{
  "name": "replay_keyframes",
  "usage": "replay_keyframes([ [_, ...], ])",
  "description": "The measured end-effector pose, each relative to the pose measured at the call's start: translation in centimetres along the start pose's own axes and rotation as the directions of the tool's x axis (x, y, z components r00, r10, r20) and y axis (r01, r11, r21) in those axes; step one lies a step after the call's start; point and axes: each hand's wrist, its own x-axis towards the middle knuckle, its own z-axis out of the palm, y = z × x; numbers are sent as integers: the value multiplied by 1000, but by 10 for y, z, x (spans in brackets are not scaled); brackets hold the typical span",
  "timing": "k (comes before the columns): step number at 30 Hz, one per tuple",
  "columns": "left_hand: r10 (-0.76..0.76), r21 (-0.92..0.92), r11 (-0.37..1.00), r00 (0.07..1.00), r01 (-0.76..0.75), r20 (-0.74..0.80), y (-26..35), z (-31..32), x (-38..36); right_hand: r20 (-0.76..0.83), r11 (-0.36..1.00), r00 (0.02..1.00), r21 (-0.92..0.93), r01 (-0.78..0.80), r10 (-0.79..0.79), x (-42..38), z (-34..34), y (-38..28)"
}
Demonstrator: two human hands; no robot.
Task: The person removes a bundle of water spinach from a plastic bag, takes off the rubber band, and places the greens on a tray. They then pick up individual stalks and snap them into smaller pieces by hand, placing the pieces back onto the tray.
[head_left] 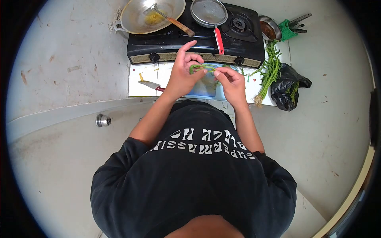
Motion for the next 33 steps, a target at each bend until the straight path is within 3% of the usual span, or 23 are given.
replay_keyframes([
  [3,18,-99,995,1000,-17,10,-6,-3,-1,-93,998,994,28,63,-60,-4,13,2],
  [11,62,-28,998,995,-64,-78,-17,-20,-6,-342,979,939,185,85,-17,-6,14,12],
  [14,-48,-32,998,995,46,-90,-21,-26,-5,-349,988,937,147,55,-1,-6,-10,7],
  [20,-193,105,978,968,178,161,-57,5,18,-534,978,845,153,139,-36,-13,-48,-7],
  [23,-176,240,964,950,113,259,-70,26,31,-575,982,817,129,137,-38,-27,-61,-4],
  [25,133,540,786,935,-301,327,-75,32,40,-557,999,830,38,-24,41,-33,-65,-1],
  [26,117,582,761,944,-285,309,-76,32,38,-547,996,834,-4,-89,72,-37,-63,0],
  [27,115,578,762,940,-291,322,-68,35,40,-558,996,826,-1,-88,73,-37,-62,2],
  [29,277,542,703,879,-460,388,-52,39,42,-414,983,902,-78,-165,119,-40,-59,10],
  [31,257,525,724,882,-447,396,-47,40,42,-360,984,925,-84,-158,118,-40,-55,14],
  [33,215,572,646,839,-506,499,-48,38,45,-272,976,947,-85,-200,170,-38,-51,10],
])
